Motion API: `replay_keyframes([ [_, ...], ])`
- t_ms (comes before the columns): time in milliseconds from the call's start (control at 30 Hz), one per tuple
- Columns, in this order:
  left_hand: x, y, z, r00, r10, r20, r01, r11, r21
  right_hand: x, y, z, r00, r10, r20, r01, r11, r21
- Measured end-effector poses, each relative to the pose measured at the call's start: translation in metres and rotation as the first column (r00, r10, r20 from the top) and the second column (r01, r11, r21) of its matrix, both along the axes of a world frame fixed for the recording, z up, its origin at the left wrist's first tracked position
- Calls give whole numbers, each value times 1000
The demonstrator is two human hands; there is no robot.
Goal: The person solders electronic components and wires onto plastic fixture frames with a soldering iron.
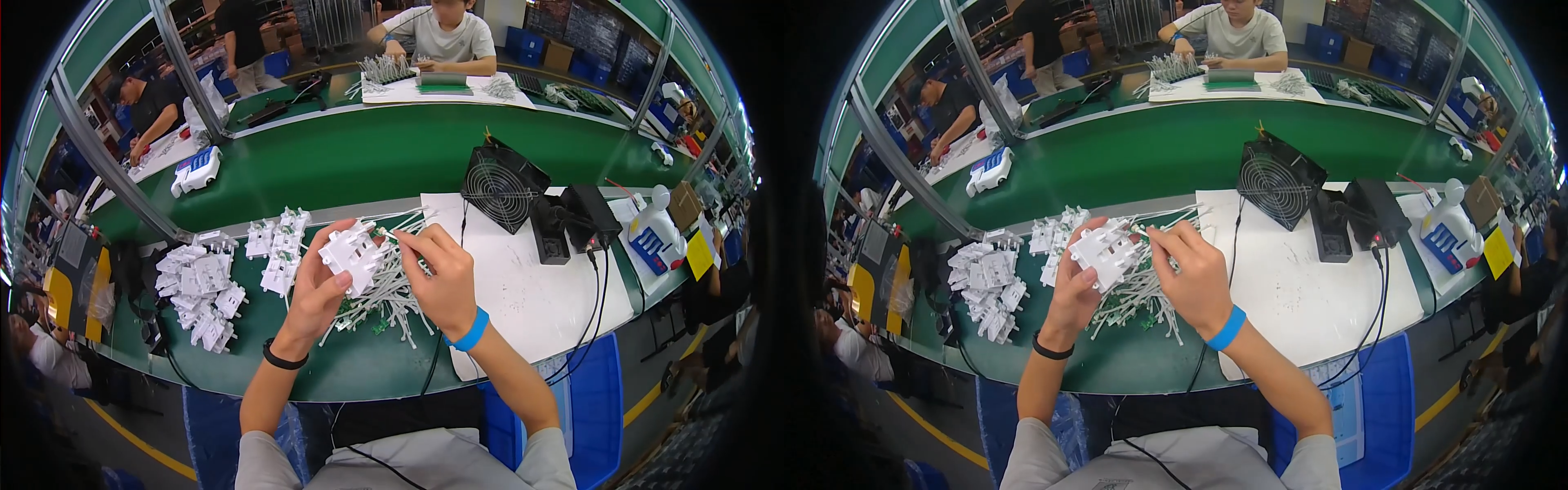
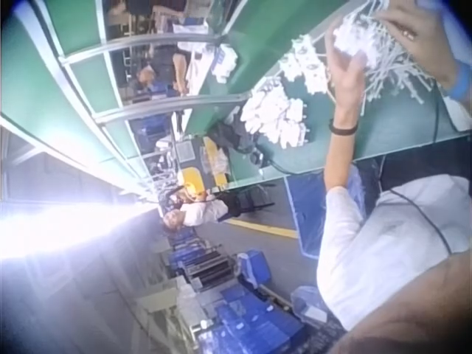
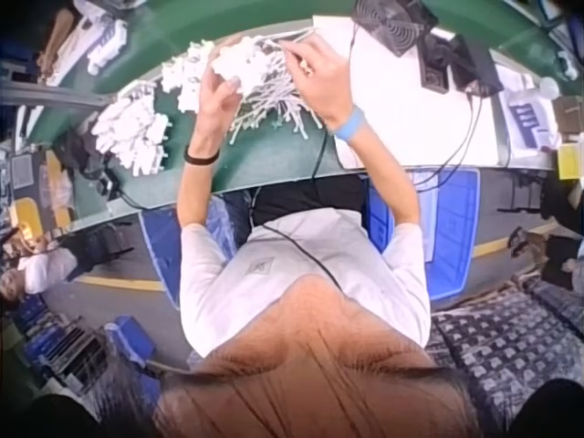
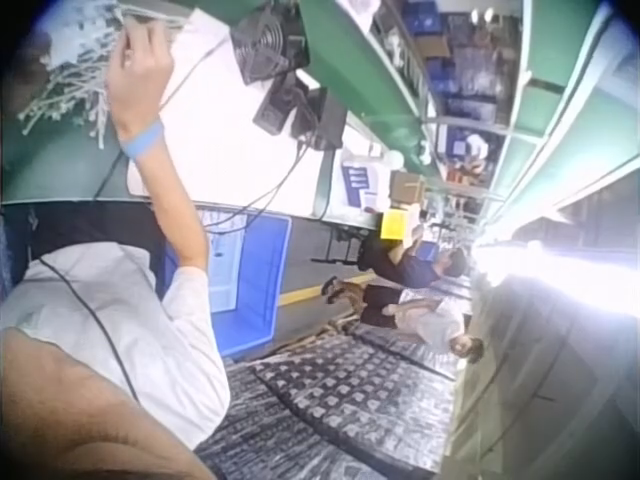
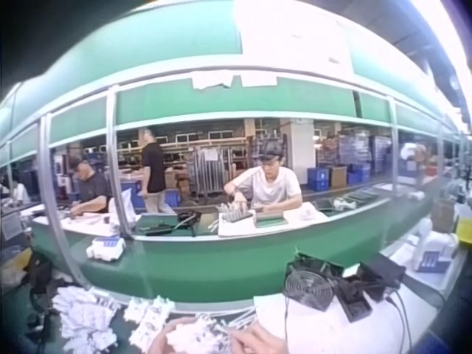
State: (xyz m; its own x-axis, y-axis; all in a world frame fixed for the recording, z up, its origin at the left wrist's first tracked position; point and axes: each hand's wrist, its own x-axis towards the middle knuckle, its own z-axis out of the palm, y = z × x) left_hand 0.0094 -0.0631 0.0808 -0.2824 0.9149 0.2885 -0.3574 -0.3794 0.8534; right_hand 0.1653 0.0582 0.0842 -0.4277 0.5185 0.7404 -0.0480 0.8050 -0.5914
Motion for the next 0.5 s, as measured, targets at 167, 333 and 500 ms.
replay_keyframes([
  [167,4,-2,-4,1000,1,3,-1,1000,-9,-5,-4,-4,997,-9,-81,8,1000,-14],
  [333,6,-4,-4,1000,6,4,-5,999,-34,-5,-11,-7,997,-1,-82,-3,999,-46],
  [500,8,-5,-3,998,-10,58,12,1000,-29,-6,-12,-8,992,-48,-113,46,999,-17],
])
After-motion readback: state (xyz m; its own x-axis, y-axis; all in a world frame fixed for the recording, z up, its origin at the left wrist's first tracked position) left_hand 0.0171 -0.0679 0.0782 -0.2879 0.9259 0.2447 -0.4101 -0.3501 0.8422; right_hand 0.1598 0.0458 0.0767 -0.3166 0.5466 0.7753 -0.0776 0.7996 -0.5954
